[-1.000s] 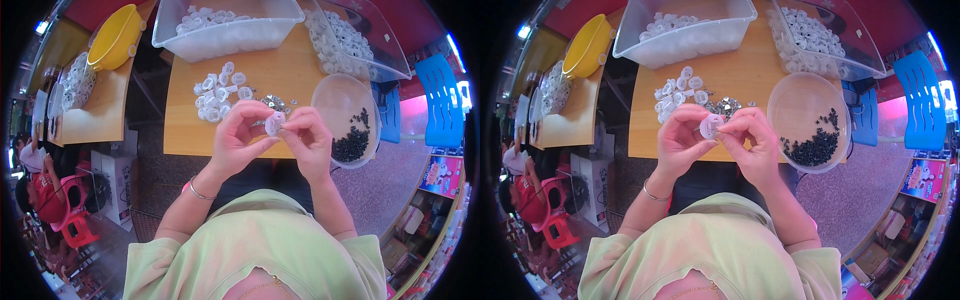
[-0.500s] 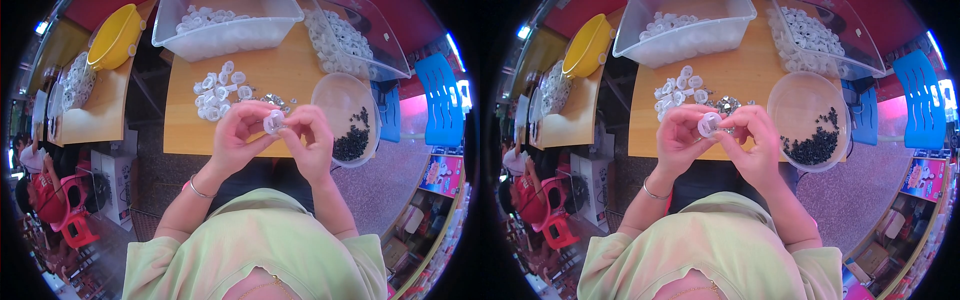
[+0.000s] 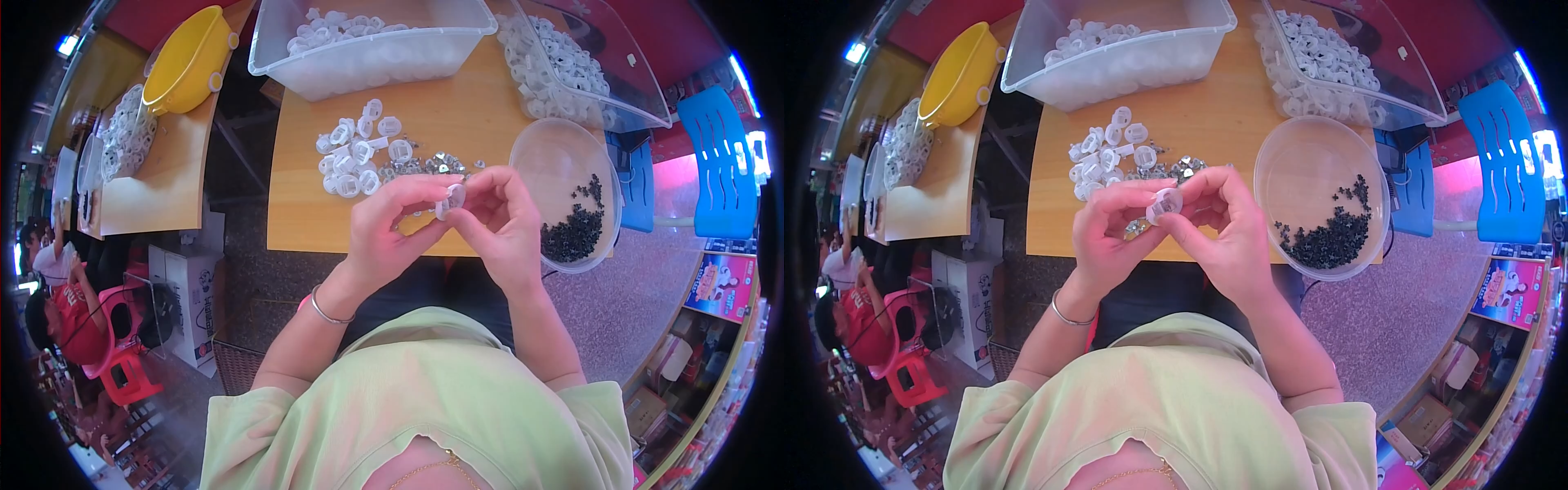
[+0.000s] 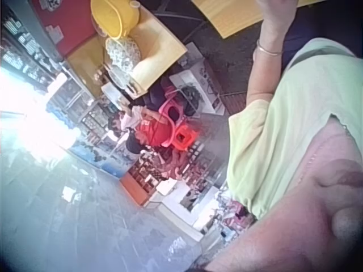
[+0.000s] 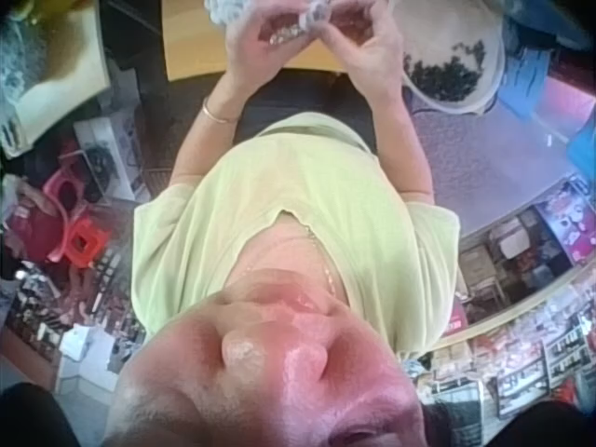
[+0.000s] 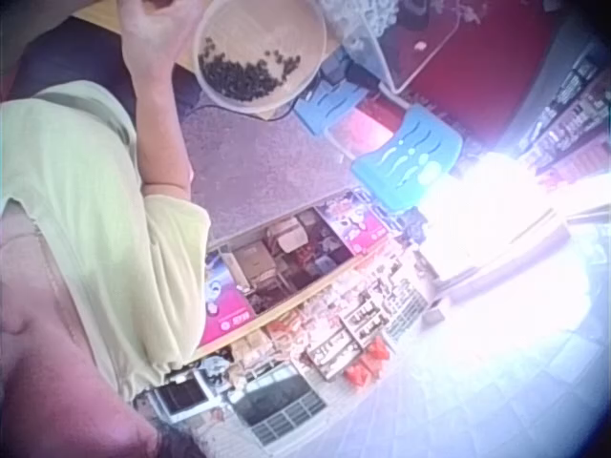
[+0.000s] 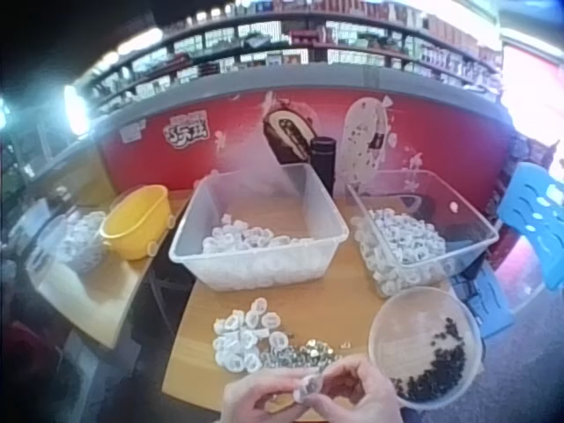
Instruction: The person assembles small plastic housings and metal contacts with black pins by hand into housing units at an assembly table, taking components from plastic bins.
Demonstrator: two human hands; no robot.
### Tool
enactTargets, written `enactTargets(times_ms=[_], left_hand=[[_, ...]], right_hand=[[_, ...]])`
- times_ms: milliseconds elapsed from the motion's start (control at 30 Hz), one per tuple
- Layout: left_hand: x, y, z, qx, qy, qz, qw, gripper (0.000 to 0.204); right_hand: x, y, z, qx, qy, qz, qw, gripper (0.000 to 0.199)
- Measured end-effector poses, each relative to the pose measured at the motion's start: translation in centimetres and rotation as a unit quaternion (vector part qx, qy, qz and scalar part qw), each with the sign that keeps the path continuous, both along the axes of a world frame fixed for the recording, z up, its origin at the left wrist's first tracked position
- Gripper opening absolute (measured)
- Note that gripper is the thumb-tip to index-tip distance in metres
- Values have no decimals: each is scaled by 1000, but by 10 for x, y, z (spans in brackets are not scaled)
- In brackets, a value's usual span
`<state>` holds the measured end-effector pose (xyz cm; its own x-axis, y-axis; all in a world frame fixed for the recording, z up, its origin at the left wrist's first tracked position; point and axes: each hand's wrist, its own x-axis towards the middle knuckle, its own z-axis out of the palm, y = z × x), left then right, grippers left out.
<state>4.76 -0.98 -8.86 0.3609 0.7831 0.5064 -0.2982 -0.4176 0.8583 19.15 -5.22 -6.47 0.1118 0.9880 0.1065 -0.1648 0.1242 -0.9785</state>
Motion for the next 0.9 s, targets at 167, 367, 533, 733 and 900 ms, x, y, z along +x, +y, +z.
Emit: enactTargets(times_ms=[167, 367, 533, 733, 900], left_hand=[[0, 0, 3, 30, 41, 48, 998, 30], [-1, 3, 0, 88, 65, 96, 989, 29], [-1, 6, 4, 160, 105, 116, 975, 28], [-7, 1, 4, 117, 117, 115, 979, 26], [2, 1, 1, -37, 45, 75, 995, 32]], right_hand=[[-1, 1, 1, -21, 50, 9, 998, 29], [-6, 1, -3, -27, 84, 11, 996, 27], [-8, -1, -5, -13, 76, -5, 997, 27], [-1, 10, -5, -102, 144, 73, 982, 27], [-2, 10, -9, -108, 180, 29, 977, 23]])
